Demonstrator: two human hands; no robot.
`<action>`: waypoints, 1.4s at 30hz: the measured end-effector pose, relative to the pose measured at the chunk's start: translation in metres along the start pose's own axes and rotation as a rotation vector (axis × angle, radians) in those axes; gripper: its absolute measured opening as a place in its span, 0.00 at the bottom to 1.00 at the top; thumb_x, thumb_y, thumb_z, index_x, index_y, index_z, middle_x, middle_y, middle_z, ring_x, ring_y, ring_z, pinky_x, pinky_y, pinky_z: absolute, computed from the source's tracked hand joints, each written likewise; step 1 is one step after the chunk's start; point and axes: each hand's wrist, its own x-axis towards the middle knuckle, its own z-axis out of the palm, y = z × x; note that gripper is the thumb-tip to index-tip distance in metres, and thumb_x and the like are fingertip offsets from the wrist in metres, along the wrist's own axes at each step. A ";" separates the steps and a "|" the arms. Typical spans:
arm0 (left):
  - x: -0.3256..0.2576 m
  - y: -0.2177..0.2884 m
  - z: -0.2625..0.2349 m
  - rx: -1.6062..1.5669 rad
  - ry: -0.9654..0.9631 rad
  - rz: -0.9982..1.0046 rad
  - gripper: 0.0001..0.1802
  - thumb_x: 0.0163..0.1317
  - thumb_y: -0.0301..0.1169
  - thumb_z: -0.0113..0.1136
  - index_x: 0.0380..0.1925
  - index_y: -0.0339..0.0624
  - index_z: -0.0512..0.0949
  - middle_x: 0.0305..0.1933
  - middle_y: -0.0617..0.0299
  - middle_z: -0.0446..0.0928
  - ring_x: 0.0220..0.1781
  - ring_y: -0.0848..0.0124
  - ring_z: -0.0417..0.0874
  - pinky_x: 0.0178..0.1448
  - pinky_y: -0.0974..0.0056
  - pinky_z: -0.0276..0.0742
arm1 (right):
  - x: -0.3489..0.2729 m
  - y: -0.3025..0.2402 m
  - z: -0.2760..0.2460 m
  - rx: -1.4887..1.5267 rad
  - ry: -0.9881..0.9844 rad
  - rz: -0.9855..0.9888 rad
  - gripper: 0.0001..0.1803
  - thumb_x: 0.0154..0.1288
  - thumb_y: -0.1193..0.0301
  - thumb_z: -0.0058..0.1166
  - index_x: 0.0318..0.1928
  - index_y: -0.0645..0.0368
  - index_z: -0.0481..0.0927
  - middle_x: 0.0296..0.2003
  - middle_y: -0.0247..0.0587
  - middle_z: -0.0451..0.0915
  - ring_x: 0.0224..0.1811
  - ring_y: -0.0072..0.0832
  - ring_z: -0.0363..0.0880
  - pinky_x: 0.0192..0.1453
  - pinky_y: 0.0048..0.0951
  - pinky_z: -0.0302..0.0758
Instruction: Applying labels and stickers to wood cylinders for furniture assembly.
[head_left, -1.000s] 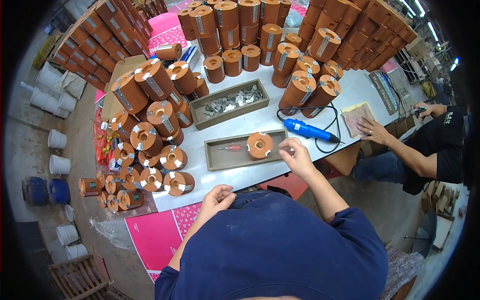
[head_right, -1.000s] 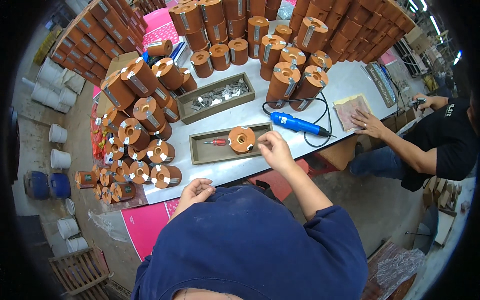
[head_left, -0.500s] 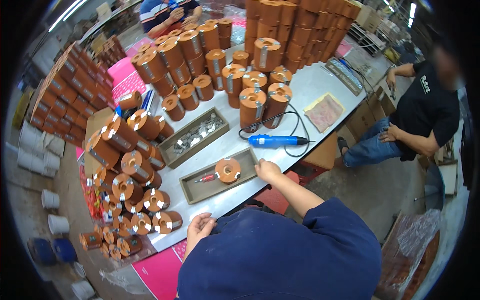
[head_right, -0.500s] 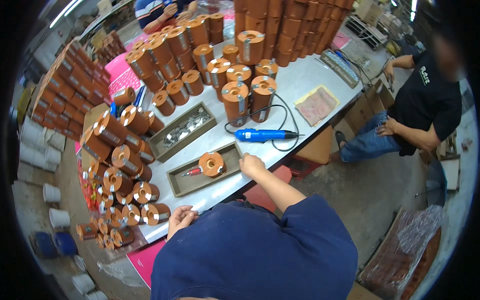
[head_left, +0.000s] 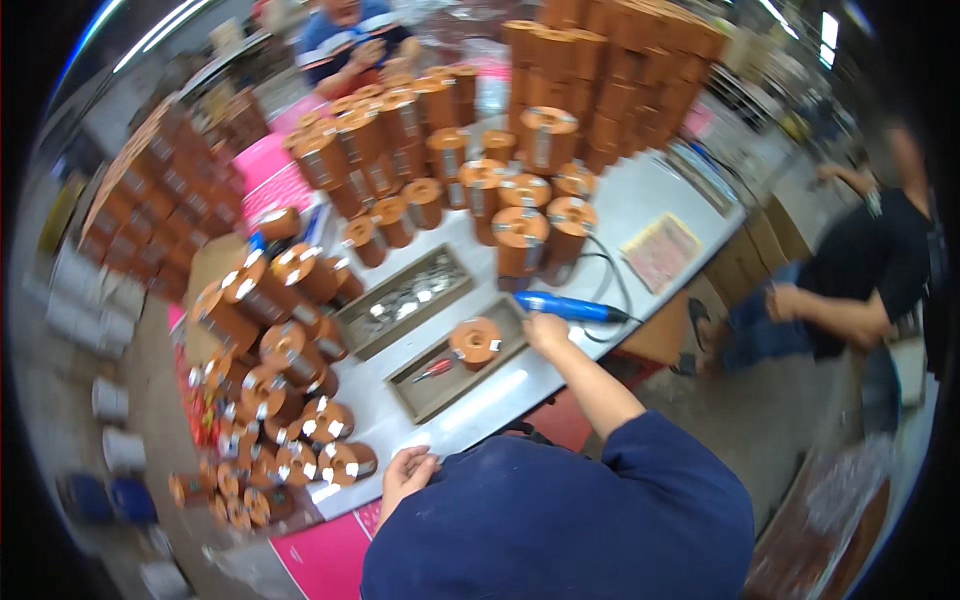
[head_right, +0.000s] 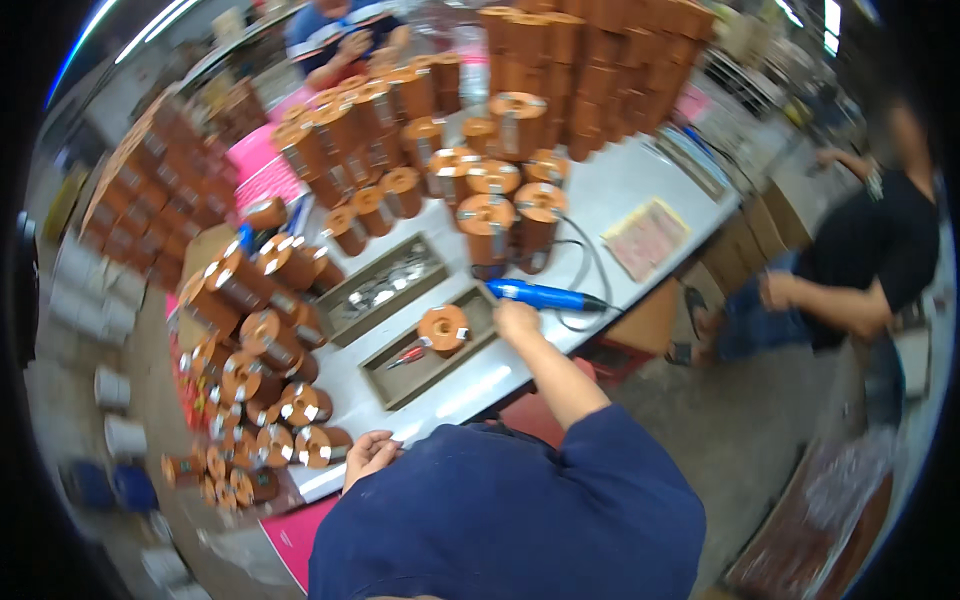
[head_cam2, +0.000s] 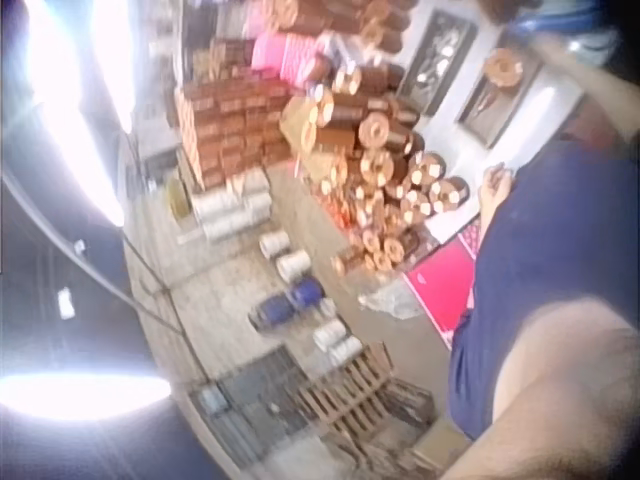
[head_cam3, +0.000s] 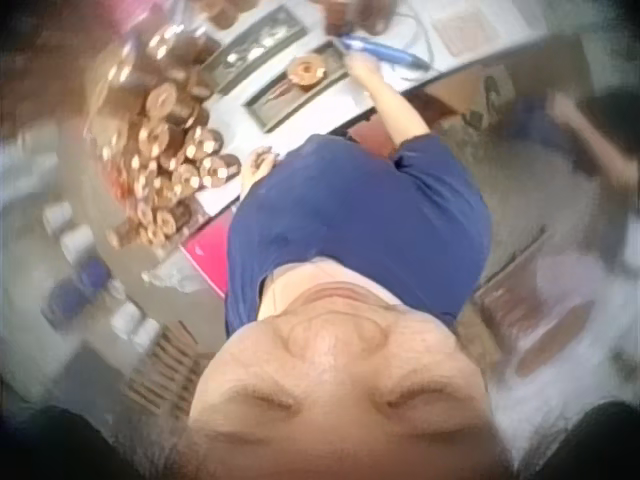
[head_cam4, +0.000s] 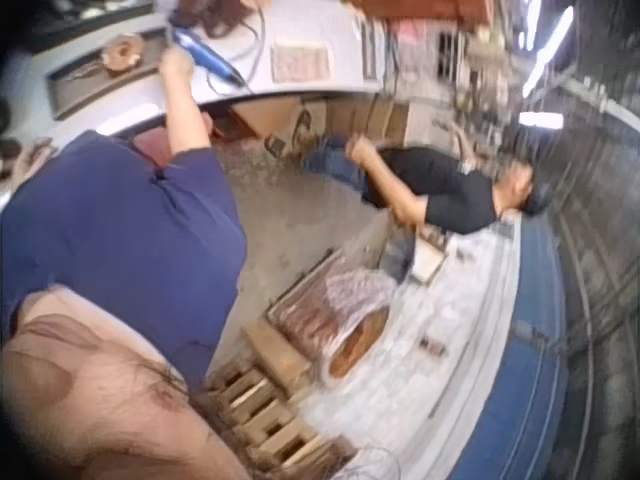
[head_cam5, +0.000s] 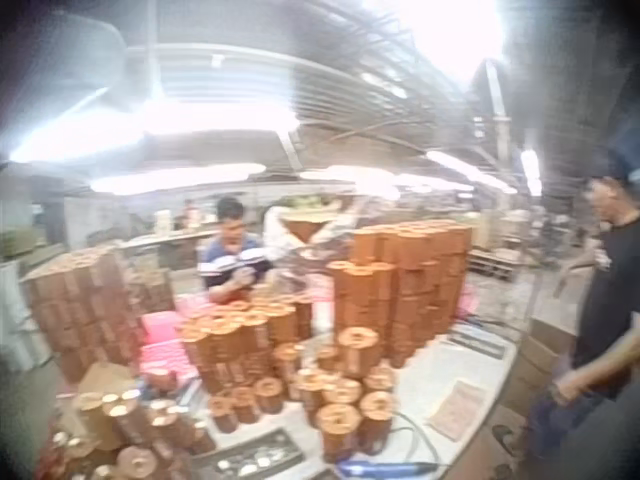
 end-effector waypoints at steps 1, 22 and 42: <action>-0.001 -0.001 -0.002 0.002 -0.010 0.024 0.16 0.56 0.27 0.54 0.43 0.31 0.68 0.37 0.54 0.74 0.38 0.72 0.75 0.43 0.71 0.70 | 0.002 0.005 0.002 0.026 0.013 -0.049 0.18 0.54 0.59 0.41 0.32 0.61 0.77 0.31 0.54 0.77 0.36 0.49 0.75 0.42 0.45 0.70; -0.041 -0.006 -0.111 -0.220 0.674 0.490 0.11 0.54 0.25 0.55 0.38 0.34 0.70 0.34 0.61 0.74 0.34 0.77 0.74 0.40 0.73 0.70 | -0.008 -0.220 -0.141 0.277 0.218 -0.634 0.08 0.55 0.71 0.51 0.32 0.65 0.74 0.19 0.43 0.75 0.21 0.26 0.73 0.29 0.26 0.69; -0.013 0.065 -0.266 -0.201 0.935 0.627 0.11 0.56 0.22 0.52 0.41 0.33 0.69 0.37 0.59 0.73 0.39 0.77 0.74 0.44 0.73 0.69 | 0.051 -0.334 -0.132 0.306 0.191 -0.689 0.07 0.57 0.74 0.49 0.34 0.67 0.73 0.20 0.33 0.73 0.21 0.15 0.67 0.26 0.17 0.67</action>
